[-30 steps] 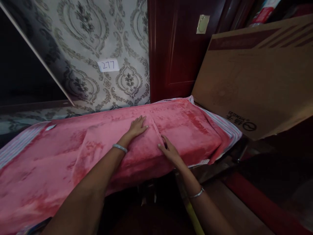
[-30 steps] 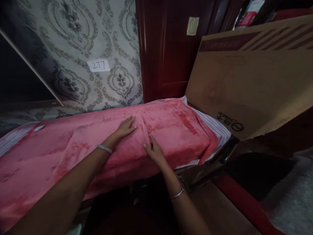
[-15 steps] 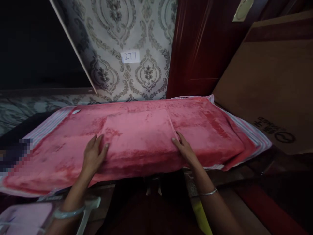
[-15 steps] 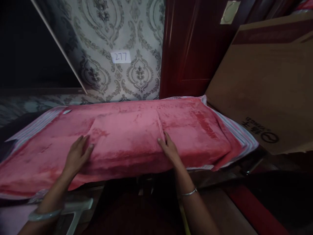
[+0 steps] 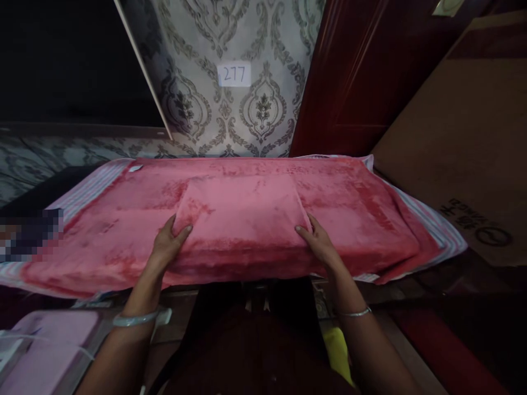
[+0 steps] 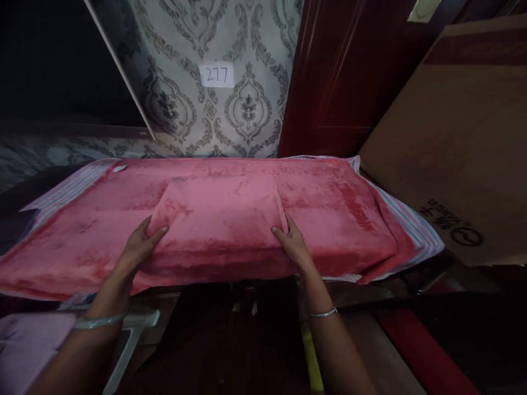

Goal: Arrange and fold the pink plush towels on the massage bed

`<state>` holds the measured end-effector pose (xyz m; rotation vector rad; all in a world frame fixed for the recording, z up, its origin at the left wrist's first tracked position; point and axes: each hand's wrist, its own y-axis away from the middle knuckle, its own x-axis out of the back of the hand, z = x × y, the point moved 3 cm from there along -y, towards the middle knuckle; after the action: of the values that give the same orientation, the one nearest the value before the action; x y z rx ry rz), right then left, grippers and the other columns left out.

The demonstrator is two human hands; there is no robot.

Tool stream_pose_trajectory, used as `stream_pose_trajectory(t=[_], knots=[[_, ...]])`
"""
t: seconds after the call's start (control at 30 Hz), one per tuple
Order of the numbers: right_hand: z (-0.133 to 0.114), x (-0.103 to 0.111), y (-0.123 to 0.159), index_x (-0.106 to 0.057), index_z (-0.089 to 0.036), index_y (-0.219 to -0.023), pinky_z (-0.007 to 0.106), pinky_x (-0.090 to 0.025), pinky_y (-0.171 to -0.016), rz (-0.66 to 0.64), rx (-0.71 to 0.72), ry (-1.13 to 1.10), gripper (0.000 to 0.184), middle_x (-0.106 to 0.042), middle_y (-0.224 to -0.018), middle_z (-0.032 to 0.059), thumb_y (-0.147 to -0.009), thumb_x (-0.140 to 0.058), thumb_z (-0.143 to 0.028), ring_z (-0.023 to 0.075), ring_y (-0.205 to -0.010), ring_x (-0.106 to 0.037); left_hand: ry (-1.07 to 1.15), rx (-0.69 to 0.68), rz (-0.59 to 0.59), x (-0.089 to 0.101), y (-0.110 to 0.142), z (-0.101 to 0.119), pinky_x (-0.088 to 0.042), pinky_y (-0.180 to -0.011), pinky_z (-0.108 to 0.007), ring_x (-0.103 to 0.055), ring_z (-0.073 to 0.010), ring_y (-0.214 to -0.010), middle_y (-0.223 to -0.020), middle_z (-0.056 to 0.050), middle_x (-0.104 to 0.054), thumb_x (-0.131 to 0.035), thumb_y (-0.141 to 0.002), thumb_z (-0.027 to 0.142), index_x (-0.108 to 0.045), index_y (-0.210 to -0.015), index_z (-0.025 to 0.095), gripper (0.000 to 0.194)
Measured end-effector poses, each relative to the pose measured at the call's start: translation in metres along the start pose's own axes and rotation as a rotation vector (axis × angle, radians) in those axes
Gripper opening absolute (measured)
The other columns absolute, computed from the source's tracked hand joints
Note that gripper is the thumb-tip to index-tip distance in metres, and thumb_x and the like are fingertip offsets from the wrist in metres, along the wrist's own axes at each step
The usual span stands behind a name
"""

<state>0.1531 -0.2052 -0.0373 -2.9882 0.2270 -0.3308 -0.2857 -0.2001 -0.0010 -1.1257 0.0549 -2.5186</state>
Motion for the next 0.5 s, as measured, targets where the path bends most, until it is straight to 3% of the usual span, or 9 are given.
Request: stream_pose_trajectory(t=[0.13,0.37,0.5], knots=[[0.009,0.006,0.0,-0.049,-0.018,-0.145,0.05,-0.049,-0.104,0.04,-0.04,-0.043,0.085,-0.066,-0.131,0.015,-0.072,-0.072,-0.054,0.0318,-0.117,-0.064,0.039,0.027,0.071,0.001,-0.001,-0.007,-0.049,-0.107,-0.044,-0.061,-0.031,-0.125,-0.135,-0.012,-0.065,-0.063,-0.079,0.045,-0.052,-0.142,0.018,0.069],[0.008,0.007,0.007,-0.04,-0.017,-0.15,0.05,-0.049,-0.105,0.004,-0.121,-0.03,0.092,-0.063,-0.136,0.0171,-0.075,-0.07,-0.062,0.0329,-0.122,-0.061,0.068,0.006,0.016,0.004,0.006,-0.011,-0.05,-0.103,-0.049,-0.062,-0.0355,-0.122,-0.126,-0.016,-0.068,-0.057,-0.079,0.063,-0.054,-0.14,0.015,0.079],[0.002,0.011,0.013,-0.04,-0.017,-0.152,0.049,-0.046,-0.108,0.006,-0.08,0.076,0.092,-0.058,-0.141,0.0177,-0.079,-0.064,-0.067,0.0338,-0.128,-0.057,0.035,0.043,-0.059,0.015,0.019,-0.01,-0.054,-0.096,-0.048,-0.064,-0.0368,-0.117,-0.115,-0.016,-0.07,-0.05,-0.08,0.071,-0.042,-0.151,0.013,0.092]])
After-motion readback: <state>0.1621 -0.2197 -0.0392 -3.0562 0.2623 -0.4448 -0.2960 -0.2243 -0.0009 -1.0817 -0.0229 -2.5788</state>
